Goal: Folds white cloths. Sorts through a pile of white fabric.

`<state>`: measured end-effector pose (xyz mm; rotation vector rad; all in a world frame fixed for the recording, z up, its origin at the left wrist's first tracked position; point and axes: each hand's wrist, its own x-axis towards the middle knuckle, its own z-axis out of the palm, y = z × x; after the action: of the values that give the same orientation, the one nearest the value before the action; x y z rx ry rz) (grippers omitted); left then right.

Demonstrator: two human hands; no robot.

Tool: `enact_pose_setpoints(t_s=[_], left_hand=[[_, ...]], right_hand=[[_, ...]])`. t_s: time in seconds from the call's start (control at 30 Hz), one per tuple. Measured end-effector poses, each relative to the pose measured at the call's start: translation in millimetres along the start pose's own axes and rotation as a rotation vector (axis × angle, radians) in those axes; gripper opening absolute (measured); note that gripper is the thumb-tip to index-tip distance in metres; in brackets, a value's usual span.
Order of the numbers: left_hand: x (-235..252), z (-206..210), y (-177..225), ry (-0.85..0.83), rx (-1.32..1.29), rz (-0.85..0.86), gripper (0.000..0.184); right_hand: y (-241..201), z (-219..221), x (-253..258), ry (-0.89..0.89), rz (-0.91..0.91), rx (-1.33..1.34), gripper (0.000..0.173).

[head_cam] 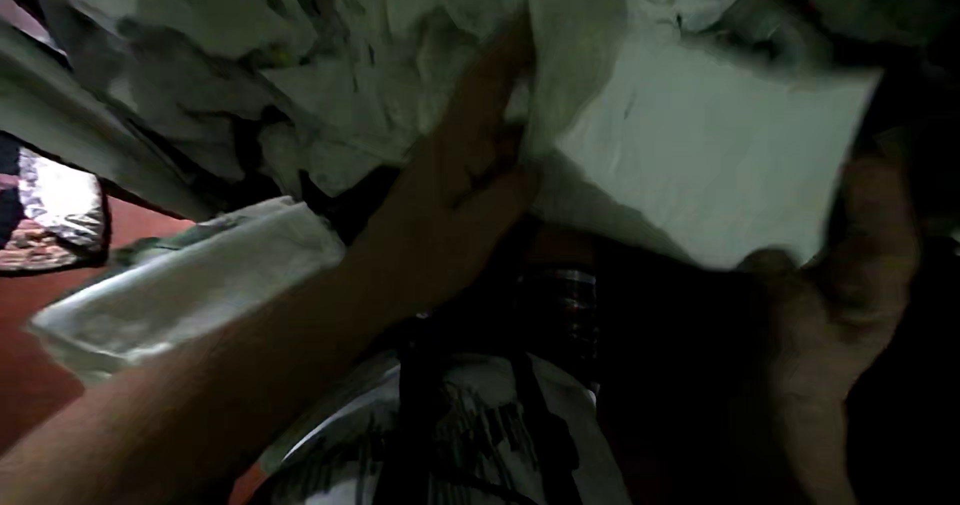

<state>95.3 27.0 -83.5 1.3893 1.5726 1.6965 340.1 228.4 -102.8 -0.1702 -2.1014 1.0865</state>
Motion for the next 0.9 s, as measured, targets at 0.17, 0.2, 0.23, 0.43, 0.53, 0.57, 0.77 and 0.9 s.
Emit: enact_pose_setpoints(t_s=[0.17,0.2,0.23,0.43,0.53,0.57,0.77,0.9], left_hand=[[-76.3,46.1,-83.1,-0.262,-0.073,-0.516,0.061],[-79.7,47.8,-92.2,-0.312,-0.057,-0.626,0.06],[-78.9,48.5,-96.7,-0.343,-0.023,-0.698,0.057],[-59.2,48.5,-91.5,-0.334,0.099,-0.654,0.05],[-54.9,45.0,-78.8,-0.344,0.144,-0.671,0.047],[-51.5,43.5,-74.6,-0.356,0.16,-0.675,0.046],[-7.1,56.5,-94.7,-0.18,0.225,-0.383,0.039],[18.3,80.0,-127.2,-0.121,0.25,-0.425,0.039]], right_hand=[[22.5,28.3,-115.0,0.008,0.907,0.067,0.03],[28.4,33.5,-128.3,-0.028,1.03,0.102,0.027],[36.4,35.6,-140.2,-0.081,1.074,0.12,0.025],[37.8,34.8,-145.5,-0.107,1.031,0.073,0.021],[30.5,30.8,-136.1,-0.086,0.967,0.059,0.02],[28.4,33.5,-132.7,-0.032,0.939,0.035,0.02],[49.8,68.9,-111.3,0.383,0.732,-0.149,0.036],[79.0,79.0,-101.5,0.195,0.889,-0.374,0.043]])
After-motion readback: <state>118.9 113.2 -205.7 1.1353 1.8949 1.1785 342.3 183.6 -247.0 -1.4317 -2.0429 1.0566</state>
